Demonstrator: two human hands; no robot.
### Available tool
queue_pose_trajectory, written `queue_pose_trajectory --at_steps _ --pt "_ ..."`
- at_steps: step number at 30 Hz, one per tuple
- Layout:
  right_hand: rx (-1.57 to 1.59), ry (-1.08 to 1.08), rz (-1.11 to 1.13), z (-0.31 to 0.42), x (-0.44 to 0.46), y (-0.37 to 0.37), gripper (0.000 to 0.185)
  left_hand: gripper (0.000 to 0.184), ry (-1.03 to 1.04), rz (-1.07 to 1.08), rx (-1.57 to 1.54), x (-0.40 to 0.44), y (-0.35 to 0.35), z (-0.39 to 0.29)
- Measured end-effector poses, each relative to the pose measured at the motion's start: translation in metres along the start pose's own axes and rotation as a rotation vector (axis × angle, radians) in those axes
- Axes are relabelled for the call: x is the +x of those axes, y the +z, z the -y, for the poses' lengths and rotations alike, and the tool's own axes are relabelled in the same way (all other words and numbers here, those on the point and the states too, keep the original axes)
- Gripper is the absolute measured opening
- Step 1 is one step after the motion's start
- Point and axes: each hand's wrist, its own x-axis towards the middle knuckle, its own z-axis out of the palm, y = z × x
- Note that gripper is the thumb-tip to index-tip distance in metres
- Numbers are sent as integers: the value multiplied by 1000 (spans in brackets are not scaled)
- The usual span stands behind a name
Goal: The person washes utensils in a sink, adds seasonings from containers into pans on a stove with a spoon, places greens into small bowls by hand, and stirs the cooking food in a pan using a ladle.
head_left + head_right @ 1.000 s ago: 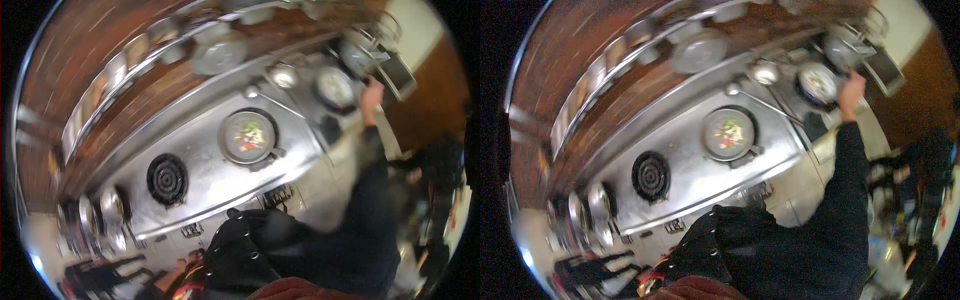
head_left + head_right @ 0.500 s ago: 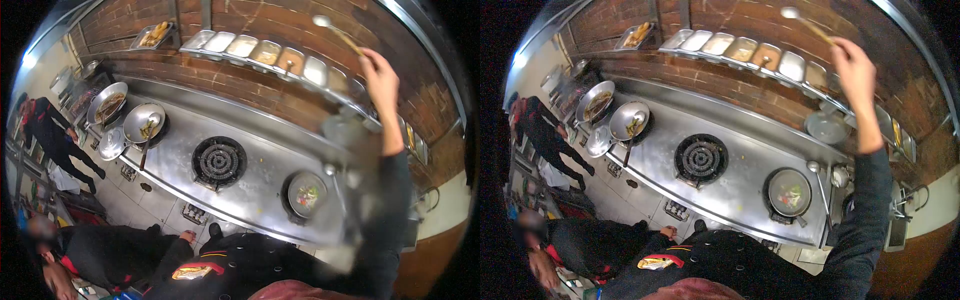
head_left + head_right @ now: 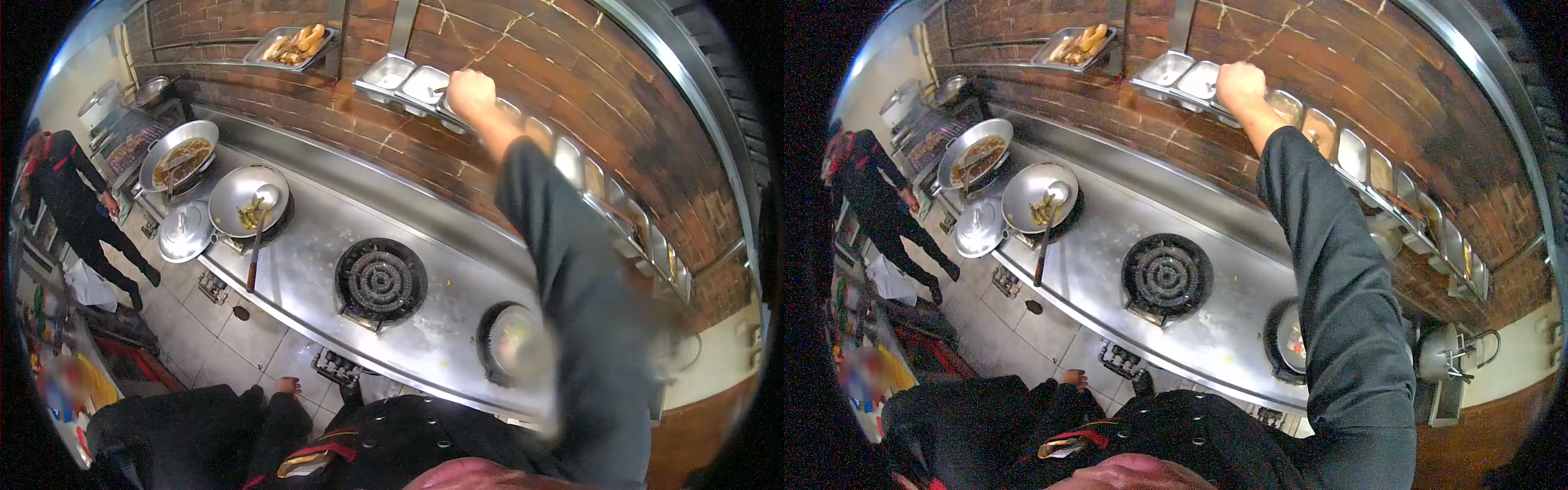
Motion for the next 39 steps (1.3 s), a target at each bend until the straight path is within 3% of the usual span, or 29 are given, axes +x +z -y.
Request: queue_pose_trajectory --at_steps 2,3,4,5,6,7,8,9,12,14,15,16,17,18,19,22,24,25,26,27,30,34,37,39 --pt "176 128 156 5 -3 -3 32 9 -337 -89 -659 -12 -13 -9" --pt "274 215 168 5 -2 -4 35 8 -57 -1 -370 6 -8 44" --pt "272 217 171 2 0 -1 35 8 -58 3 -371 10 -10 50" --pt "338 297 160 -1 2 3 35 10 465 117 -32 13 -15 53" --pt "405 382 146 -7 3 5 36 11 1011 81 218 14 -20 53" --pt "456 409 158 -13 0 1 39 13 579 223 47 17 -11 43" --pt "456 419 155 -21 -1 1 39 15 5 243 -344 17 -4 27" --pt "489 423 164 -29 0 2 39 18 -422 86 -608 15 2 3" --pt "472 340 169 -80 32 48 39 31 -516 -28 -752 10 -6 -41" --pt "404 97 138 -103 28 51 26 38 184 141 -156 30 9 13" --pt "649 281 137 -109 24 48 22 35 -99 81 -426 27 10 -1" --pt "652 297 135 -115 8 39 22 32 -297 34 -632 21 5 -23" --pt "905 310 81 -119 -17 25 21 30 -381 -9 -719 13 2 -41" --pt "1154 325 25 -126 -40 10 21 29 -409 -31 -740 7 0 -53" --pt "1152 319 62 -136 -58 -4 22 28 -408 -46 -737 1 -3 -63" --pt "1410 312 91 -176 -126 -13 24 24 -105 -132 -304 23 17 6" --pt "1251 306 85 -203 -193 -29 22 23 -256 -40 -537 -13 15 -41" --pt "1187 309 79 -219 -225 -32 20 16 -230 79 -722 -17 20 -39" --pt "1148 310 55 -240 -254 -25 17 16 -258 112 -695 -11 34 -16" --pt "1289 292 47 -261 -286 -1 30 16 202 58 -385 -10 52 8" --pt "1152 474 179 -293 -394 -3 31 16 153 119 -88 -45 71 -28" --pt "1091 725 131 -337 -532 72 26 26 139 780 -432 -43 83 -23" --pt "868 694 72 -343 -610 120 20 23 206 424 -171 -59 95 -45" --pt "558 682 56 -328 -644 138 16 22 242 252 -32 -66 101 -77"
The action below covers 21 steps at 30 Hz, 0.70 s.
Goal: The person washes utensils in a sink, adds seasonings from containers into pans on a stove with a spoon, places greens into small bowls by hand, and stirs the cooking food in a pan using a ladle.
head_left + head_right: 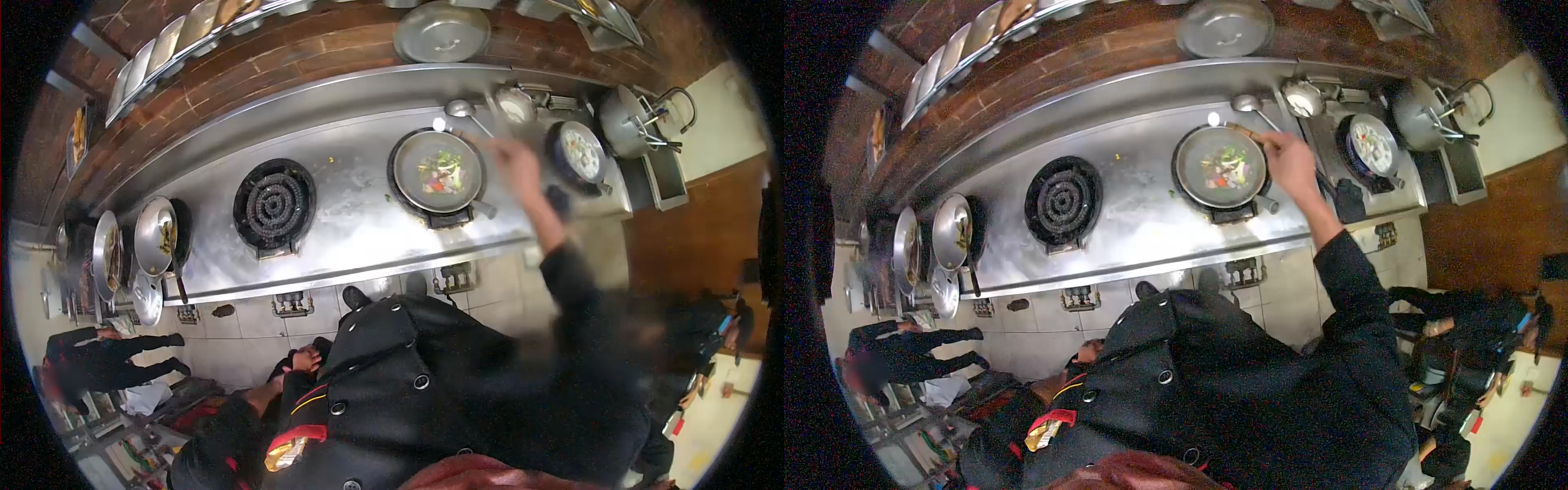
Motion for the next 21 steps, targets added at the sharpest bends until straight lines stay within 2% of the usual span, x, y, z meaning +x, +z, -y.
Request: queue_pose_trajectory --at_steps 1,3,4,5,7,8,12,14,17,18,19,21 --pt "17 -68 -81 -16 -12 16 17 22 3 -50 57 4 2 -17" --pt "41 -23 -87 -31 -30 35 18 18 -768 -292 -557 23 -3 -64" --pt "51 -16 -88 -40 -36 44 18 14 -702 -191 -843 29 -14 -59" --pt "30 -10 -101 -47 -40 51 18 14 -703 -199 -834 33 -12 -81" --pt "16 -6 -116 -55 -44 56 19 10 -641 -395 -562 42 4 -137" --pt "19 -1 -103 -56 -45 57 19 10 -671 -534 -430 46 20 -185" --pt "41 22 -94 -65 -47 58 20 12 -631 -489 -412 52 22 -170" --pt "46 28 -80 -69 -46 56 21 13 -607 -361 -506 46 21 -148" --pt "83 77 -44 -77 -49 61 19 15 -664 -322 -600 31 23 -133" --pt "115 118 -27 -80 -49 62 18 18 -687 -403 -382 27 33 -140" --pt "116 119 -28 -81 -50 62 18 18 -687 -403 -379 22 32 -126" --pt "103 139 -12 -84 -54 60 17 20 -584 -314 -126 12 34 -111"
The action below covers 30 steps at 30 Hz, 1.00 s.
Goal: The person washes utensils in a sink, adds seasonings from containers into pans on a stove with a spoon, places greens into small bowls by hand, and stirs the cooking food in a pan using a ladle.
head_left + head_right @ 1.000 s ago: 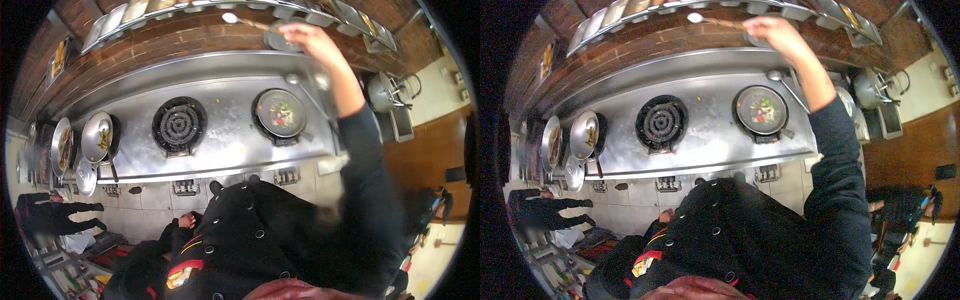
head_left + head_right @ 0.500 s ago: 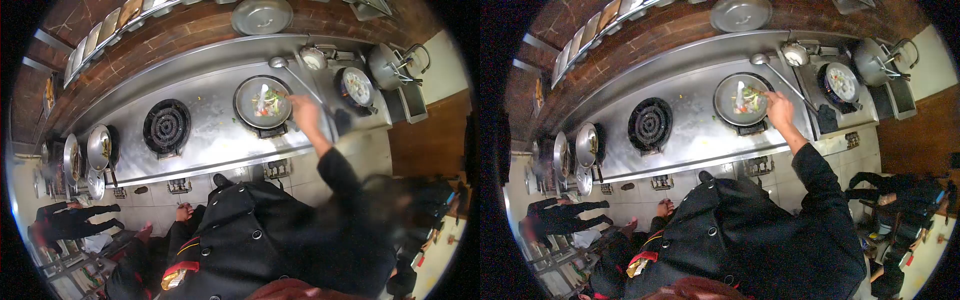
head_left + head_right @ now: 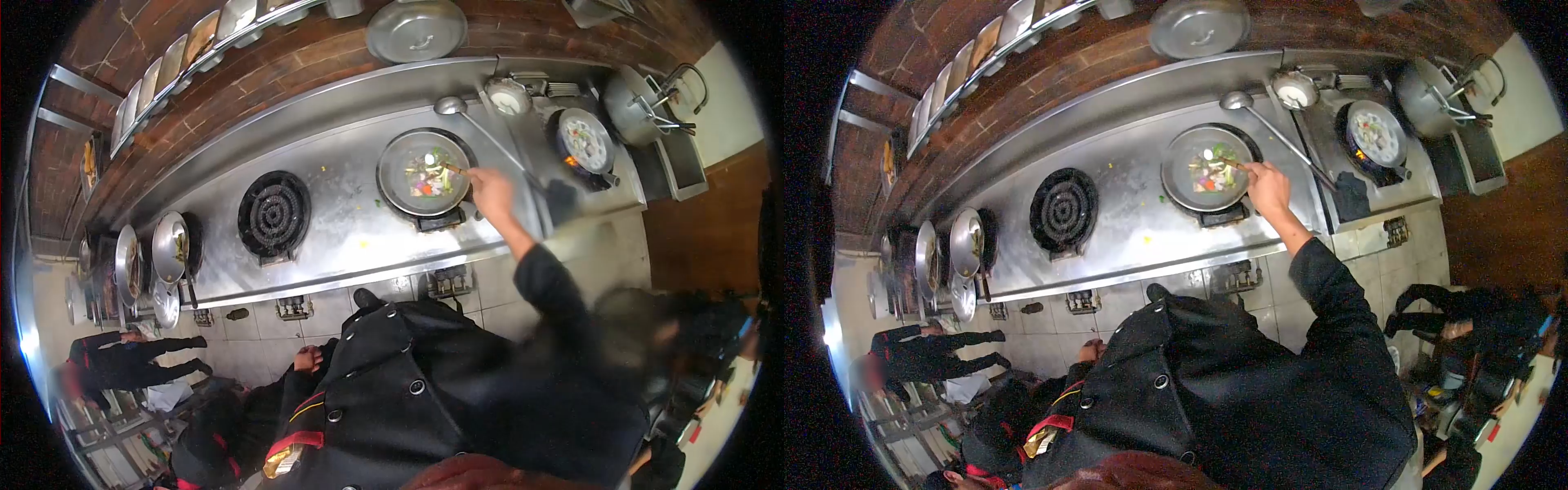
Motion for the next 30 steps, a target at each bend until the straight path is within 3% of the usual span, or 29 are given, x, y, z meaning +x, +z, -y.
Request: queue_pose_trajectory --at_steps 2,5,7,10,12,14,18,20,24,27,30 --pt "-29 24 36 0 -4 -4 18 23 66 -4 136 -10 5 -6" --pt "-52 40 66 -12 -9 -3 20 23 -24 -6 130 -13 6 -12" --pt "-44 39 52 -20 -11 5 20 20 36 86 76 -14 4 -19" --pt "106 249 51 -51 -15 10 22 18 163 33 127 -15 12 -53" --pt "470 446 124 -76 -6 13 23 17 202 23 157 0 14 -68" --pt "438 490 84 -85 4 -19 21 18 232 6 200 4 15 -81" --pt "505 421 -301 -129 36 -91 22 22 225 -5 214 7 11 -94" --pt "178 360 -420 -128 48 -153 22 24 225 -9 210 4 10 -101" --pt "-70 342 -705 -176 76 -213 21 25 87 -67 154 -11 13 -121" --pt "-346 313 -845 -195 91 -238 22 26 266 -13 249 4 -3 -95" --pt "-461 446 -832 -198 100 -238 24 27 173 -17 267 -10 -9 -107"
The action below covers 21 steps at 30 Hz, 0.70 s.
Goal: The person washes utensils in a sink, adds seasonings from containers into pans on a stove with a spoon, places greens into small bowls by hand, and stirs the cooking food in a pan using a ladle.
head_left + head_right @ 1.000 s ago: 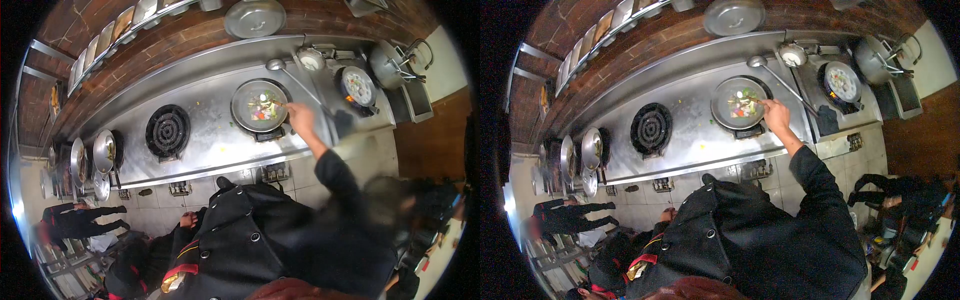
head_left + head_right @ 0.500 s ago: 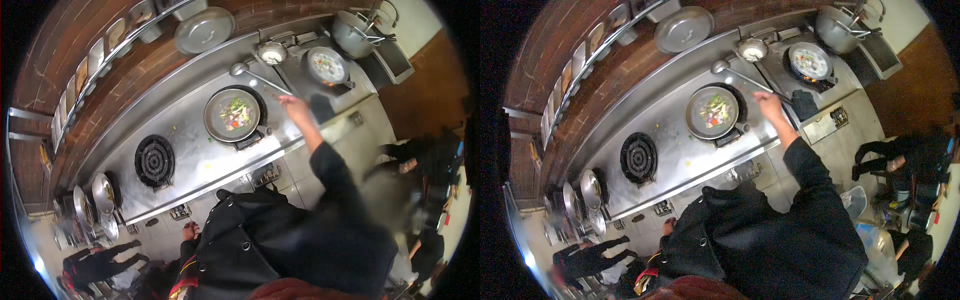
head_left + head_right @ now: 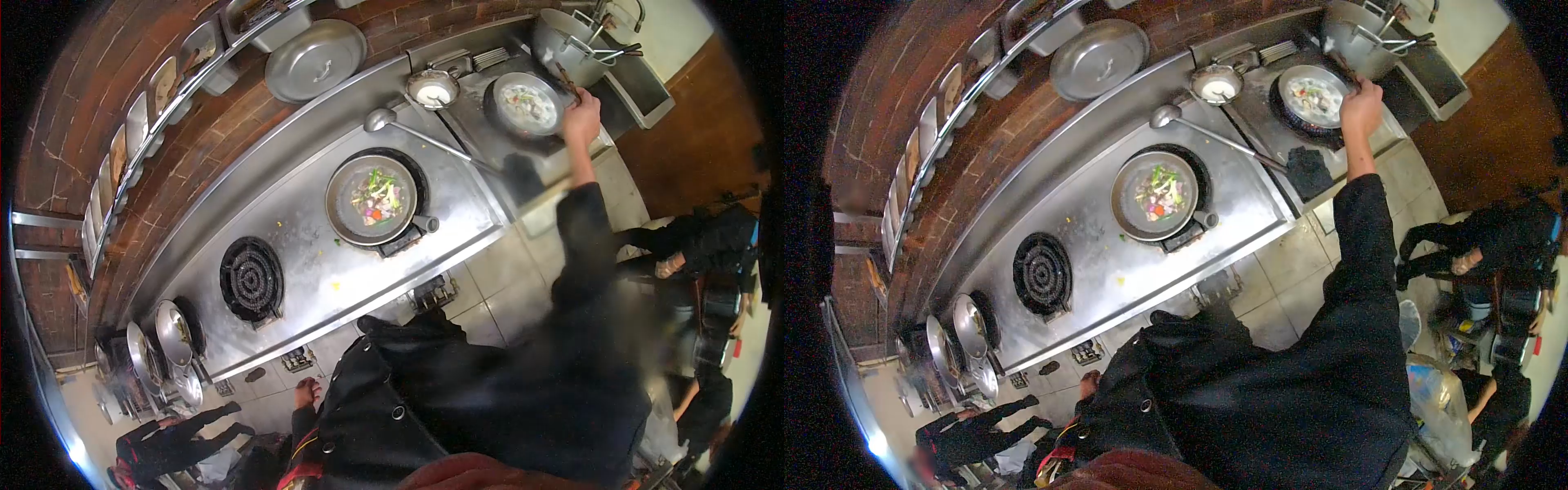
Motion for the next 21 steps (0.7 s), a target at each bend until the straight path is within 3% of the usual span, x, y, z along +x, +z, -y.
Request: queue_pose_trajectory --at_steps 2,3,4,6,8,9,12,13,14,15,16,17,18,20,21 --pt "-84 -40 14 -26 -3 31 26 27 -223 -17 -11 -5 -5 -11" --pt "-214 -106 48 -50 -7 57 27 27 -226 -18 -7 -8 -8 -8" --pt "-345 -174 81 -58 -9 64 28 27 -77 -39 37 -10 -13 4" --pt "-311 -176 46 -63 -6 67 27 27 76 -62 71 5 -26 25" --pt "-278 -183 16 -63 -9 62 27 28 -326 97 -567 19 -44 43" --pt "-262 -186 15 -64 -9 58 27 29 -311 -9 -372 12 -35 30" --pt "-292 -252 25 -73 1 53 28 29 -255 57 -532 28 -30 43" --pt "-72 -216 48 -72 6 46 31 30 -281 1 -452 26 -20 41" --pt "116 -403 35 -53 10 27 33 31 -314 -76 -392 28 -13 33" --pt "364 9 314 -24 21 8 34 29 -259 -72 -348 28 -8 24" --pt "236 -102 153 -9 27 12 31 28 -208 -74 -306 23 -5 22" --pt "342 -53 90 -1 43 32 30 25 -117 -75 -257 30 -2 39" --pt "260 -85 24 53 40 -1 28 23 -26 -69 -194 41 3 59" --pt "656 -116 100 139 43 -31 28 19 -241 -130 -346 36 7 33" --pt "697 -150 99 188 39 -50 28 19 -4 -132 -338 58 15 74"
